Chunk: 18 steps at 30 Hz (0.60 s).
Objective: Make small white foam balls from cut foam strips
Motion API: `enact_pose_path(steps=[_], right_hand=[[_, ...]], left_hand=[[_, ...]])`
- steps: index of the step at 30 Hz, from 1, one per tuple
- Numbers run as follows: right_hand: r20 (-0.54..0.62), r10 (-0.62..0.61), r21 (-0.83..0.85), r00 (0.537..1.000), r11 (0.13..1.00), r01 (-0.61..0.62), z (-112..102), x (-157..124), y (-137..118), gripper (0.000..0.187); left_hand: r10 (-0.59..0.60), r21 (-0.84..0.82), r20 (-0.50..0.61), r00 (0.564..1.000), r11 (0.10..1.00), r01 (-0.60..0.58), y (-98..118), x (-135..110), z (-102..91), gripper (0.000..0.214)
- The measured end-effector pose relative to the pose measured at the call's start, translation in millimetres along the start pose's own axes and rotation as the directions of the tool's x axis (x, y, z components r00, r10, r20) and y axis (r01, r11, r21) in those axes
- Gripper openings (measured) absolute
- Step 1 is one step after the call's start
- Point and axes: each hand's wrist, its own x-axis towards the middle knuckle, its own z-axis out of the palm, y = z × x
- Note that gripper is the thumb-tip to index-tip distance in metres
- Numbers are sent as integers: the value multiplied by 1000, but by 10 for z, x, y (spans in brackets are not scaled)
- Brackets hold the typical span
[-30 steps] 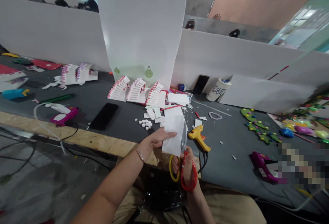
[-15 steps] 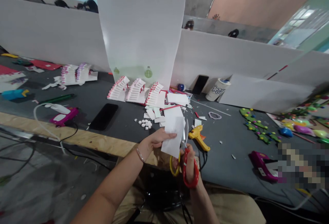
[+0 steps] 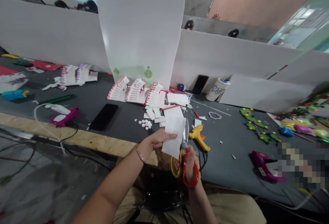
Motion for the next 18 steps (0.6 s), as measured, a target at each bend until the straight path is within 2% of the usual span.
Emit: enact_pose_path(steps=[12,18], right_hand=[[-45,0,65,999,998,3,-28,30,54,45],[-83,49,95,995,995,-41,-57,49,12,47]], left_hand=[[-11,-2,4,1000,1000,11,20,-14,5,52],[-30,27,-9,1000,999,30,-29,12,-43,47]])
